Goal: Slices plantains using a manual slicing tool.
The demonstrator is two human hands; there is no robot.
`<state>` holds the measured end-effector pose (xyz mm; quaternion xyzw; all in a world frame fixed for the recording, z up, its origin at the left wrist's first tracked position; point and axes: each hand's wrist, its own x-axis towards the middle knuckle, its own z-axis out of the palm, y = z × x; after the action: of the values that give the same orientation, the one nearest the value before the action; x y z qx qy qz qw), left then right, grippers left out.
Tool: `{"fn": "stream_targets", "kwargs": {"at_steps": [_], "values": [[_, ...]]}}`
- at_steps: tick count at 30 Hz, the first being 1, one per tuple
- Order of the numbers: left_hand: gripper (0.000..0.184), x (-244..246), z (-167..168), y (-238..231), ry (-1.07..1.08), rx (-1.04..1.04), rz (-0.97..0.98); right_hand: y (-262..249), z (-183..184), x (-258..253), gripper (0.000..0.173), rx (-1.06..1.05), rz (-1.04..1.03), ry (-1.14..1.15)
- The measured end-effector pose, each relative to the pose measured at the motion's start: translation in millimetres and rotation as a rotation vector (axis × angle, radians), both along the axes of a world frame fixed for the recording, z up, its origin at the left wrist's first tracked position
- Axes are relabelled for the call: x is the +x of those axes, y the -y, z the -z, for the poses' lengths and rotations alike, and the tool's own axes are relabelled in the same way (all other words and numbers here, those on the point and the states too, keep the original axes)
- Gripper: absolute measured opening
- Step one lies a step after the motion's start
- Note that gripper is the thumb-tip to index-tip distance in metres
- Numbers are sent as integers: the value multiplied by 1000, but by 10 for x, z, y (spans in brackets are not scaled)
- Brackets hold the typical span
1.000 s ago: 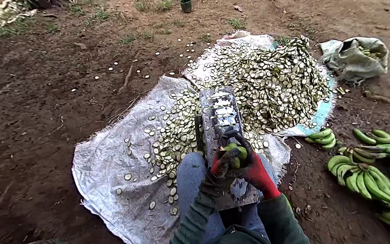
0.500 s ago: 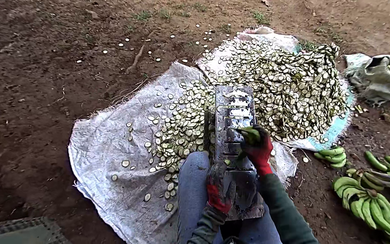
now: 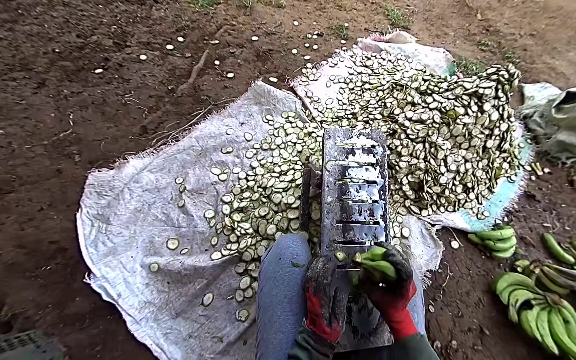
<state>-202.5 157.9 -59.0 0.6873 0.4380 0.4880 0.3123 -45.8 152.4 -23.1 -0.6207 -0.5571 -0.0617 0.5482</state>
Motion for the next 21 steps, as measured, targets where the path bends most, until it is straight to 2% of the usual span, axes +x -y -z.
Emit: {"fn": "stream_targets", "kwargs": {"at_steps": [2, 5, 7, 9, 12, 14, 15, 17, 18, 21], "values": [[49, 5, -14, -12, -15, 22, 6, -780, -96, 260, 62, 77, 40, 79], [46, -5, -5, -38, -12, 60, -3, -1998, -283, 662, 68, 39, 107, 110], [46, -17, -12, -40, -14, 65, -19, -2304, -418, 715, 71, -44, 103, 73], [45, -20, -19, -17, -17, 61, -13, -1964, -380, 654, 74, -76, 96, 35], [46, -13, 40, -7, 27, 63, -7, -791, -62, 382, 75, -48, 84, -4], [46, -8, 56, 12, 53, 59, 2, 60, 112, 105, 70, -34, -15, -43], [45, 1, 49, 4, 62, 54, 3, 315, 173, 1, 69, -28, -69, -66], [45, 26, 28, 9, 62, 24, 0, 301, 231, 2, 69, -4, -117, -46], [47, 16, 10, 24, 49, 6, 6, 50, 197, 88, 66, 1, -108, -14], [49, -10, 9, 13, -2, 23, 3, -1182, -53, 487, 61, -14, -5, 176]]}}
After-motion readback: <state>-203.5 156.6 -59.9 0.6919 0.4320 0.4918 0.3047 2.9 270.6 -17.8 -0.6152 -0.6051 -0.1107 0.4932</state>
